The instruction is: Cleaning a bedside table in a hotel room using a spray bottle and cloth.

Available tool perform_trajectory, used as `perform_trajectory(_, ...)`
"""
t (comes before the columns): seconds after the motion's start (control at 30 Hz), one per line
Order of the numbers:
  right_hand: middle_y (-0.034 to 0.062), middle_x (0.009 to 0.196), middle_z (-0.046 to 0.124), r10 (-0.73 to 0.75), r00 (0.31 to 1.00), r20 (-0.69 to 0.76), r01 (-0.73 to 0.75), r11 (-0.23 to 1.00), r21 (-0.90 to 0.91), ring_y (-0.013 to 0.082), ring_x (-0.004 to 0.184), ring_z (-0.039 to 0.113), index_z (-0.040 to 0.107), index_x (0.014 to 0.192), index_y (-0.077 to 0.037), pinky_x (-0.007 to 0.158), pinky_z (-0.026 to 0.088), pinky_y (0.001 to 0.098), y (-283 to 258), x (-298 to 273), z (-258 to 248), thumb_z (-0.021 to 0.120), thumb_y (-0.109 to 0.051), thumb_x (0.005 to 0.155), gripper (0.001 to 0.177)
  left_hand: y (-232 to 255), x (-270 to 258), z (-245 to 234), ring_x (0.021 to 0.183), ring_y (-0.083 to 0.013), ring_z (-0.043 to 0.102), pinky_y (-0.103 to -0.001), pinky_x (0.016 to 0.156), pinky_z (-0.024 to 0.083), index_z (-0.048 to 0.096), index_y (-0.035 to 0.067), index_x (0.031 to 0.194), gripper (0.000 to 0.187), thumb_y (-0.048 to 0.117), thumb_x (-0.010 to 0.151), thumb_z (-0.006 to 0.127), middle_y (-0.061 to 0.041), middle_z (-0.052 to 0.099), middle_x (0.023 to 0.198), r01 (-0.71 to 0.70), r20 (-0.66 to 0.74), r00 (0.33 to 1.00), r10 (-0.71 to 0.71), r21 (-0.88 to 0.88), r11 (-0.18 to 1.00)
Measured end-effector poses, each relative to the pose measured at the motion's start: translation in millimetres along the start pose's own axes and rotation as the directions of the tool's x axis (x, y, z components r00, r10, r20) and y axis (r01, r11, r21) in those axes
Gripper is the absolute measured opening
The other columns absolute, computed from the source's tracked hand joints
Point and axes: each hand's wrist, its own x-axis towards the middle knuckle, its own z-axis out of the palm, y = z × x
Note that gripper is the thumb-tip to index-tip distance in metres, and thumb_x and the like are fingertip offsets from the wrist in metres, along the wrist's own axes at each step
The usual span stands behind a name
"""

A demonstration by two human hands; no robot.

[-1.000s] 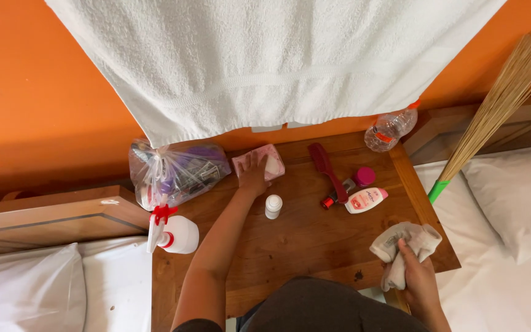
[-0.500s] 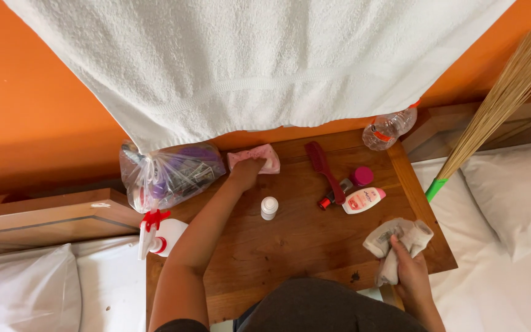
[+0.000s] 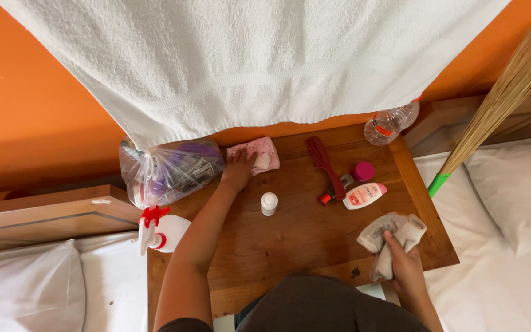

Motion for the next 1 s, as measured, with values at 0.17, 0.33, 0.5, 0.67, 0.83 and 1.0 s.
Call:
perform_trajectory(0.17,0.0046,0.099,0.067,-0.005,1.0,-0.011,0.005,1.0,0.009,0.0161,0.079,0.064,0.058,0.125,-0.008,0.061,0.052,0.0322,-11,-9,2,0.064,-0.017,0.098,0.029,-21,21,22,0.151,-0.0345,0.029,-0.05,0.119,0.028,0.037,0.022,0.156,0.06,0.014,0.097,0.048,-0.016,0.031,0.164,-0.009,-0.004,1.0,0.009,0.08,0.997)
perform_trajectory(0.33,0.0108,0.096,0.066,0.12,0.992,-0.049,-0.121,0.993,-0.015,0.0216,0.077,0.064,0.057,0.122,-0.004,0.06,0.052,0.0364,-13,-15,3,0.064,-0.021,0.1,0.028,-19,28,13,0.151,-0.0357,0.031,-0.05,0.118,0.03,0.037,0.022,0.156,0.058,0.015,0.1,0.045,-0.019,0.032,0.163,0.041,0.036,0.998,-0.046,0.134,0.99)
perform_trajectory(0.5,0.0064,0.102,0.067,0.088,0.996,-0.022,-0.088,0.995,0.037,0.017,0.085,0.064,0.06,0.124,-0.007,0.069,0.053,0.0332,-3,-12,11,0.065,-0.018,0.097,0.03,-11,33,6,0.15,-0.0362,0.029,-0.054,0.118,0.028,0.038,0.025,0.155,0.059,0.021,0.098,0.054,-0.019,0.029,0.164,0.102,0.055,0.992,-0.112,0.159,0.982)
perform_trajectory(0.67,0.0092,0.103,0.068,0.092,0.996,-0.02,-0.092,0.995,0.024,0.0199,0.087,0.064,0.06,0.124,-0.003,0.072,0.054,0.0353,-4,-9,9,0.065,-0.019,0.098,0.031,78,28,-106,0.148,-0.0349,0.029,-0.056,0.115,0.028,0.04,0.024,0.151,0.069,0.032,0.089,0.07,-0.017,0.029,0.16,0.101,0.267,0.951,-0.156,0.208,0.973)
perform_trajectory(0.83,0.0054,0.11,0.068,-0.021,1.0,0.017,0.019,0.997,0.074,0.0159,0.095,0.065,0.06,0.13,-0.004,0.077,0.052,0.0318,-4,-1,2,0.066,-0.018,0.096,0.037,149,68,-124,0.126,-0.0359,0.058,-0.048,0.102,0.049,0.059,0.014,0.136,0.059,0.037,0.086,0.078,-0.017,0.061,0.134,-0.269,0.187,0.941,0.282,-0.089,0.959)
perform_trajectory(1.0,0.0082,0.106,0.067,0.021,0.999,-0.024,-0.019,0.997,0.076,0.0194,0.089,0.061,0.058,0.132,-0.003,0.072,0.049,0.0357,-1,-5,-3,0.067,-0.019,0.098,0.038,199,95,-86,0.127,-0.0336,0.054,-0.047,0.099,0.047,0.061,0.016,0.132,0.051,0.026,0.084,0.077,-0.013,0.056,0.135,-0.465,0.225,0.864,0.45,0.016,0.885)
